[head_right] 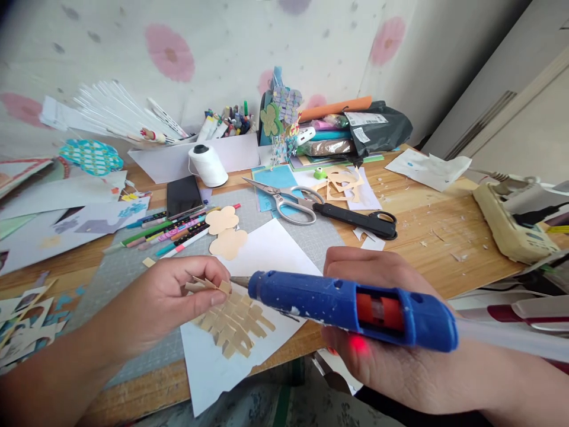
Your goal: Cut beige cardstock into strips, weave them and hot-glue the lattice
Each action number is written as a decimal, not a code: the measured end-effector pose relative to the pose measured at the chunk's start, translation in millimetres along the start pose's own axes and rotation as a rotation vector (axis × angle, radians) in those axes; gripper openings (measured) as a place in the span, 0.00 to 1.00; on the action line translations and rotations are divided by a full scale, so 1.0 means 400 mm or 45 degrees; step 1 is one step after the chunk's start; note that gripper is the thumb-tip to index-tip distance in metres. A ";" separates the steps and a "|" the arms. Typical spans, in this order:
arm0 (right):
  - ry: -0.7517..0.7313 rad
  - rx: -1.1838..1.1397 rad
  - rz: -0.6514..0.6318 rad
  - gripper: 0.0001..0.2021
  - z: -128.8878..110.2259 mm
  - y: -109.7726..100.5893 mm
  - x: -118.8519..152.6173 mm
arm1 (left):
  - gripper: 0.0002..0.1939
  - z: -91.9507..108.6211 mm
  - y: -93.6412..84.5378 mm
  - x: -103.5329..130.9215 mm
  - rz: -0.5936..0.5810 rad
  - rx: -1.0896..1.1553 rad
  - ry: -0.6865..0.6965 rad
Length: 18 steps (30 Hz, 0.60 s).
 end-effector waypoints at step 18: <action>0.017 -0.271 -0.268 0.07 -0.030 0.037 -0.027 | 0.06 0.062 -0.024 0.026 0.287 -0.389 0.180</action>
Point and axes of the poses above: each hand's wrist, its own x-axis away from the middle knuckle, its own y-axis out of the palm, z = x × y, the point moved 7 cm from there along -x, towards the middle knuckle, and after that the axes turned 8 degrees about -z, right-handed, at the moved point
